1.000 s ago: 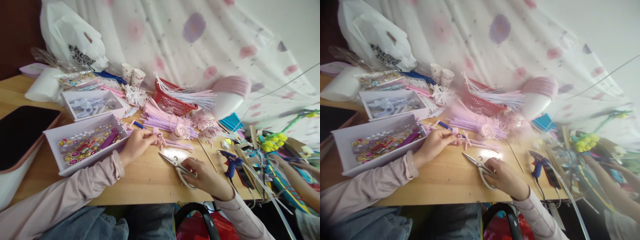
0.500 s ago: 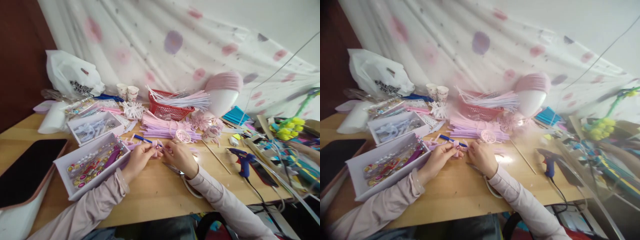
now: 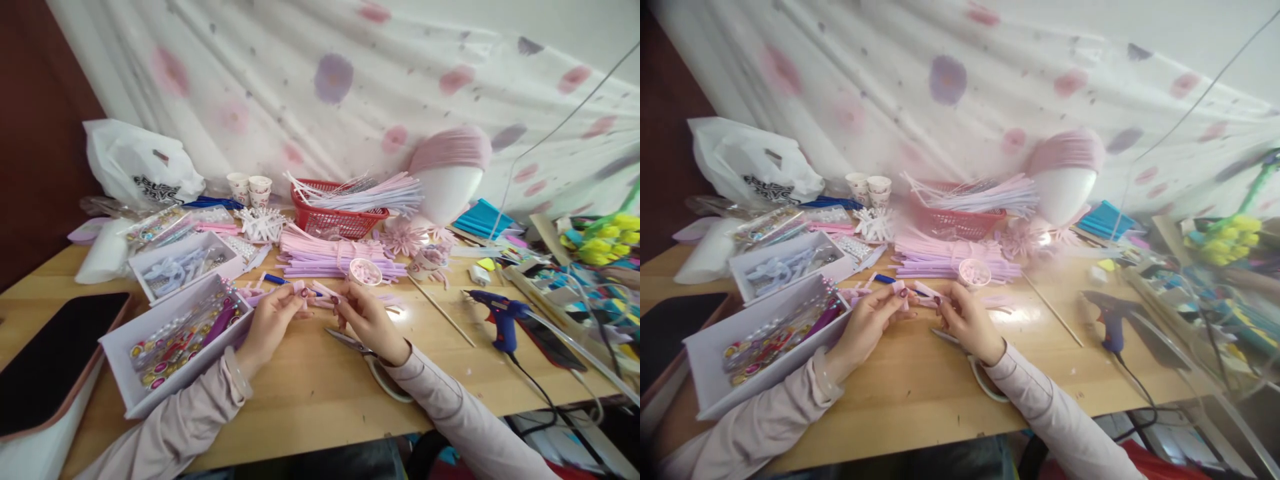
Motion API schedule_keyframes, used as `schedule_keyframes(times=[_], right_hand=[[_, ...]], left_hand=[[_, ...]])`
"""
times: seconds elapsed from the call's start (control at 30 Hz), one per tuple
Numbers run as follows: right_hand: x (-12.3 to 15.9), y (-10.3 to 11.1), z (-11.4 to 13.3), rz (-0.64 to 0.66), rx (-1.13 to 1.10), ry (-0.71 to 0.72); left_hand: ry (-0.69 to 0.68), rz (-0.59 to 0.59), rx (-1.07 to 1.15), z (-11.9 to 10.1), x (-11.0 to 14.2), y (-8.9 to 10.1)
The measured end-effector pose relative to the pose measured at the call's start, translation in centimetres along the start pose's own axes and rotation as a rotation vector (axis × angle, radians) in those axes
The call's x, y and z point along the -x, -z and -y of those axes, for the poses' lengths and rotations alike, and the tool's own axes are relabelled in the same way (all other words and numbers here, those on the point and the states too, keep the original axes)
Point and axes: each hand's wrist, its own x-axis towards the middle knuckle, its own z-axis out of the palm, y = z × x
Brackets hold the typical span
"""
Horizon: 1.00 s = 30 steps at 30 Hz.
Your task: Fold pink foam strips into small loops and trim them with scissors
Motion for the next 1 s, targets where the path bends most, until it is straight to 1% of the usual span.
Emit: schedule_keyframes(times=[0.1, 0.27, 0.37, 0.53, 0.7, 0.83, 0.93, 1.0], right_hand=[[0.11, 0.04, -0.58, 0.051, -0.030, -0.066], [0.22, -0.06, -0.52, 0.178, -0.139, -0.126], [0.14, -0.16, -0.30, 0.184, -0.197, -0.126], [-0.10, -0.17, -0.25, 0.079, -0.284, -0.131], [-0.20, -0.09, -0.14, 0.027, -0.448, -0.153], [-0.41, 0.07, -0.09, 0.006, -0.527, -0.133], [-0.40, 0.31, 0.01, 0.005, -0.520, -0.101], [-0.22, 0.46, 0.05, 0.038, -0.500, -0.100]], left_hand=[[-0.024, 0.012, -0.050, -0.22, 0.18, -0.06], [-0.034, 0.141, -0.310, -0.28, 0.34, -0.06], [-0.003, 0.197, -0.399, -0.16, 0.34, 0.07], [0.081, 0.220, -0.300, -0.07, 0.39, 0.00], [0.130, 0.268, -0.218, -0.16, 0.54, -0.23], [0.125, 0.298, -0.180, -0.18, 0.59, -0.04], [0.113, 0.359, -0.164, -0.26, 0.66, 0.21], [0.129, 0.406, -0.148, -0.39, 0.71, 0.31]])
